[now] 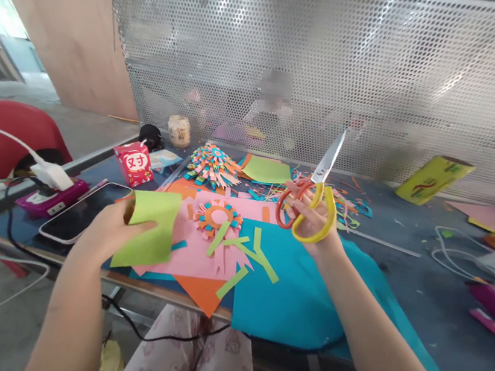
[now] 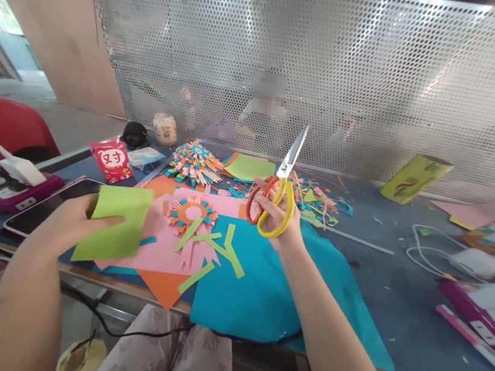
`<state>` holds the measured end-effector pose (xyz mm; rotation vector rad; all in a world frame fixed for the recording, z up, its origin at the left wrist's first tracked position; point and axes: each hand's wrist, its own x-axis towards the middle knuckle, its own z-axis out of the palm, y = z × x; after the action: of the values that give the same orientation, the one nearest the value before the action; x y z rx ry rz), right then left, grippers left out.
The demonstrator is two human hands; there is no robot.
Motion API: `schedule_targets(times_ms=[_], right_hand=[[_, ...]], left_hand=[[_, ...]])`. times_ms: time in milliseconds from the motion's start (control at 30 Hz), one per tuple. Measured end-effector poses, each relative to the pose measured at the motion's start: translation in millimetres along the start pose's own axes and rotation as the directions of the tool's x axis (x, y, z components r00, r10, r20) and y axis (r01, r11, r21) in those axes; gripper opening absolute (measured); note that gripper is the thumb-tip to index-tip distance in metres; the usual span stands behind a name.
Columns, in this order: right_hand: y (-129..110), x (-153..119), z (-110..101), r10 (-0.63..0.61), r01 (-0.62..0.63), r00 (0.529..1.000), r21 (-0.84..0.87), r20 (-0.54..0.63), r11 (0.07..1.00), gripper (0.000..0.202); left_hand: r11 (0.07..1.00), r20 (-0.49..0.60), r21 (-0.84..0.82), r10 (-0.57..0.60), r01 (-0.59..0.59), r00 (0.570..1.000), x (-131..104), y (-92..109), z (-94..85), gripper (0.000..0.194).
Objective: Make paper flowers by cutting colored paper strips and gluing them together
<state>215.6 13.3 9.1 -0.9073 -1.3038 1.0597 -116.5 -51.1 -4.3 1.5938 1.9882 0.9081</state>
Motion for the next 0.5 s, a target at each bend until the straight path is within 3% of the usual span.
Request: schedule_targets(times_ms=[100,200,367,500], right_hand=[[3.8,-1.7,-0.7,0.014,-0.015,1.000,0.085,0.012,0.996,0.035],[7.8,-4.0,-1.9,0.078,-0.084,0.996,0.128,0.050,0.988,0.038],[8.3,-5.6,-3.8,0.087,-0.115,0.975,0.130,0.205,0.985,0.036],[8.4,-7.6,0.4,0.210,-0.211,0.965,-0.005,0.158,0.977,0.046]], left_hand=[[0.997,-0.062,-0.073,0.014,-0.019,0.998,-1.7,6.4,-9.4,0.041],[0.975,-0.128,-0.180,0.108,-0.131,0.986,-0.3,11.8,-10.8,0.040],[0.818,-0.128,-0.492,0.270,-0.297,0.954,16.6,34.9,4.2,0.042],[0.701,-0.135,-0.628,0.331,-0.339,0.934,41.9,66.2,22.1,0.045]])
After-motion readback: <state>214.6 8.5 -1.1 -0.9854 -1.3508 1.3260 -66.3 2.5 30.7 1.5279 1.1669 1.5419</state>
